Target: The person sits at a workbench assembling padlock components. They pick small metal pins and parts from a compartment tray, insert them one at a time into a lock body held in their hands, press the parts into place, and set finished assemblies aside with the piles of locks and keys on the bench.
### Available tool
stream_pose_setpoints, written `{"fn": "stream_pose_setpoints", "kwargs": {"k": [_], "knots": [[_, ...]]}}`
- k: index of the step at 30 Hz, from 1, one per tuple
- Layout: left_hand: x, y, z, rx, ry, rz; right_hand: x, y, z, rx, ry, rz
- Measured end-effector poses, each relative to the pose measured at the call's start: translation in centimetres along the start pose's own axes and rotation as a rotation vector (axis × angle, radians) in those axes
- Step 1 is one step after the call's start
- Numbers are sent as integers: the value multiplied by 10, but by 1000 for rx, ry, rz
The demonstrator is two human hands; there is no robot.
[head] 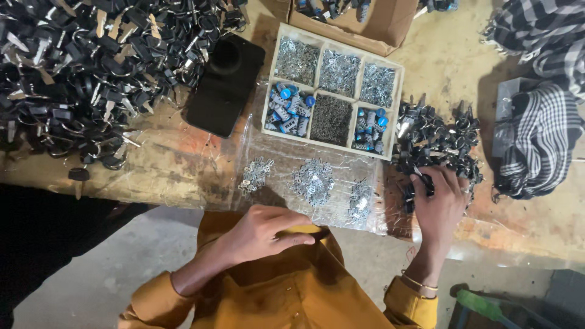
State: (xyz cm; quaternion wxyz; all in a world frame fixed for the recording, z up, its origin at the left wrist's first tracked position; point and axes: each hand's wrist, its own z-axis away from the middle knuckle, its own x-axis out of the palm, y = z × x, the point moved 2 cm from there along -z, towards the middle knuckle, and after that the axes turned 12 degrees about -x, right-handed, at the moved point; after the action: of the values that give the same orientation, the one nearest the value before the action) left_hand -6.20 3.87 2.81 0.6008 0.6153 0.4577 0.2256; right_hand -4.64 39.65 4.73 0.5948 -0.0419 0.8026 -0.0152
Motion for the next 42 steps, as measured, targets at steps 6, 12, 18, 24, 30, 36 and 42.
{"fn": "stream_pose_setpoints", "kwargs": {"k": [6, 12, 18, 24, 30, 36, 42], "knots": [[-6, 0, -39, 132, -16, -276, -5, -5, -3, 41, 241, -211], [-19, 5, -100, 76, -67, -556, -7, -17, -3, 488, 384, -995], [14, 3, -175, 128, -45, -801, 13, -48, -16, 205, -32, -1134], [37, -10, -209, 106, -31, -813, 27, -81, -35, -31, -120, -860], [52, -19, -221, 62, -88, -847, 15, -98, -39, -164, -6, -454], [36, -5, -218, 92, -83, -883, 0, -106, -38, -288, -24, -195], [-17, 10, -188, -63, -103, -470, -13, -102, -43, -191, -27, -389]]}}
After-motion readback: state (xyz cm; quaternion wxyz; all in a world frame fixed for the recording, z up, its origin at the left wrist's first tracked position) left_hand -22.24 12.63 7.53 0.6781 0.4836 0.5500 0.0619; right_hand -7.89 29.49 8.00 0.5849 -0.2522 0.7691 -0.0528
